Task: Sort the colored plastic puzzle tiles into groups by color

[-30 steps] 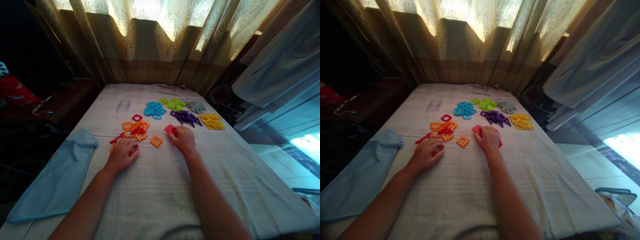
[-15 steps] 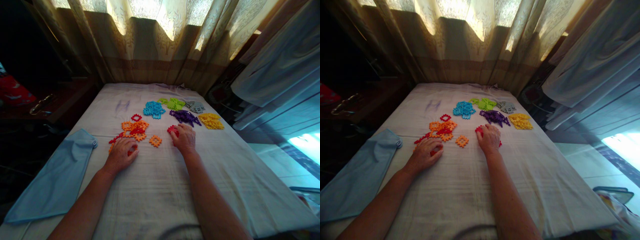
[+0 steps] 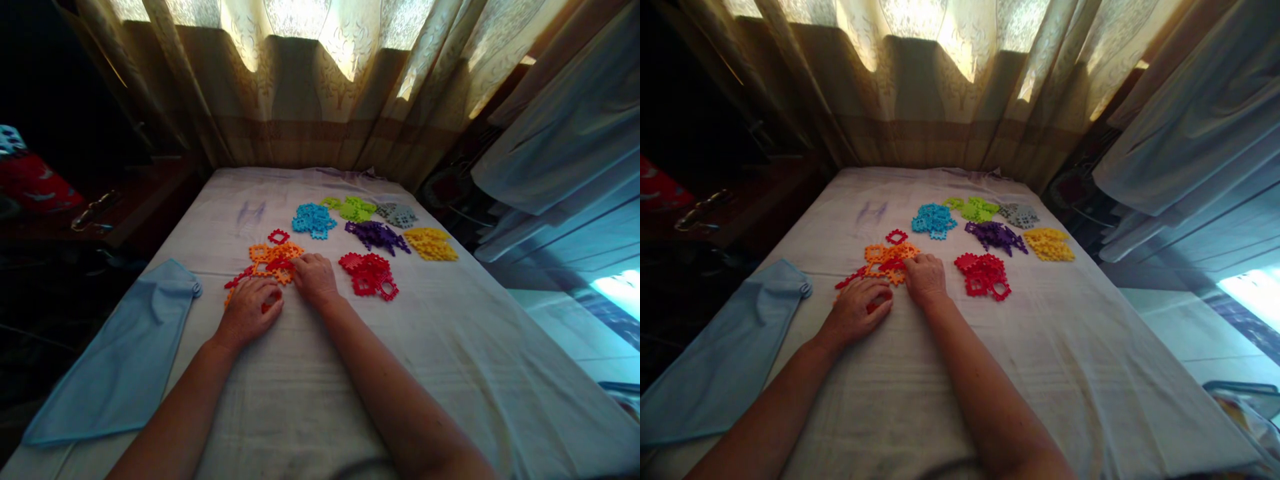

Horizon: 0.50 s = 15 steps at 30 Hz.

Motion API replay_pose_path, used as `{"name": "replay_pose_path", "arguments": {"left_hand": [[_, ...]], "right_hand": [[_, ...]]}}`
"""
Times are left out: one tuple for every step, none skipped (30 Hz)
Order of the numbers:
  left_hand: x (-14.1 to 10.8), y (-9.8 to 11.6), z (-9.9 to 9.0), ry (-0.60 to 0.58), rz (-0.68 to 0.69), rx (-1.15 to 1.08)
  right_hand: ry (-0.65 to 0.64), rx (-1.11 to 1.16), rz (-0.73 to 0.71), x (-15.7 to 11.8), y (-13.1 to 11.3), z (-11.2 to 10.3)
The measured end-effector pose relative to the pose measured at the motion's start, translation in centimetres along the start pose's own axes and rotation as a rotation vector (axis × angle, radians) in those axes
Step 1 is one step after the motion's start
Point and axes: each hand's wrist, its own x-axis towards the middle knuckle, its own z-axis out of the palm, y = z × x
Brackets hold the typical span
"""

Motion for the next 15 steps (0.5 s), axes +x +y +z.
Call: {"name": "replay_pose_path", "arguments": {"left_hand": [[0.0, 0.0, 0.0, 0.0, 0.0, -0.001], [0.0, 0.0, 0.0, -0.003, 0.001, -0.002], [0.0, 0.0, 0.0, -0.005, 0.002, -0.001], [0.0, 0.0, 0.0, -0.009, 0.002, 0.001], [0.0, 0.0, -0.1, -0.012, 0.002, 0.002], [0.1, 0.1, -0.1, -0.014, 0.002, 0.003], [0.1, 0.1, -0.1, -0.014, 0.001, 0.004], [0.1, 0.1, -0.1, -0.014, 0.0, 0.004], [0.1, 0.1, -0.2, -0.015, 0.001, 0.004], [0.1, 0.2, -0.2, -0.014, 0.003, 0.004], [0.1, 0.2, -0.2, -0.012, 0.005, 0.004], [0.1, 0.2, -0.2, -0.01, 0.006, 0.004], [0.1, 0.2, -0.2, -0.007, 0.007, 0.005], [0.1, 0.2, -0.2, -0.005, 0.006, 0.005], [0.1, 0.2, -0.2, -0.004, 0.005, 0.003]], "right_hand": [[-0.013, -0.007, 0.003, 0.2, -0.1, 0.1], [-0.023, -0.012, 0.003, 0.3, -0.2, 0.1], [-0.031, -0.013, 0.001, 0.5, -0.2, 0.2], [-0.037, -0.011, 0.001, 0.6, -0.2, 0.3], [-0.041, -0.007, 0.0, 0.7, -0.2, 0.4], [-0.04, 0.001, 0.0, 0.8, -0.2, 0.5], [-0.034, 0.01, -0.004, 0.9, -0.3, 0.6], [-0.023, 0.021, -0.01, 0.9, -0.3, 0.7], [-0.005, 0.034, -0.018, 0.9, -0.2, 0.8], [0.018, 0.051, -0.026, 0.8, -0.2, 0.8], [0.048, 0.072, -0.034, 0.6, -0.1, 0.8], [0.083, 0.099, -0.04, 0.3, 0.0, 0.7], [0.125, 0.131, -0.043, 0.0, 0.3, 0.7], [0.172, 0.169, -0.044, -0.4, 0.6, 0.6], [0.224, 0.209, -0.044, -1.0, 1.1, 0.5]]}}
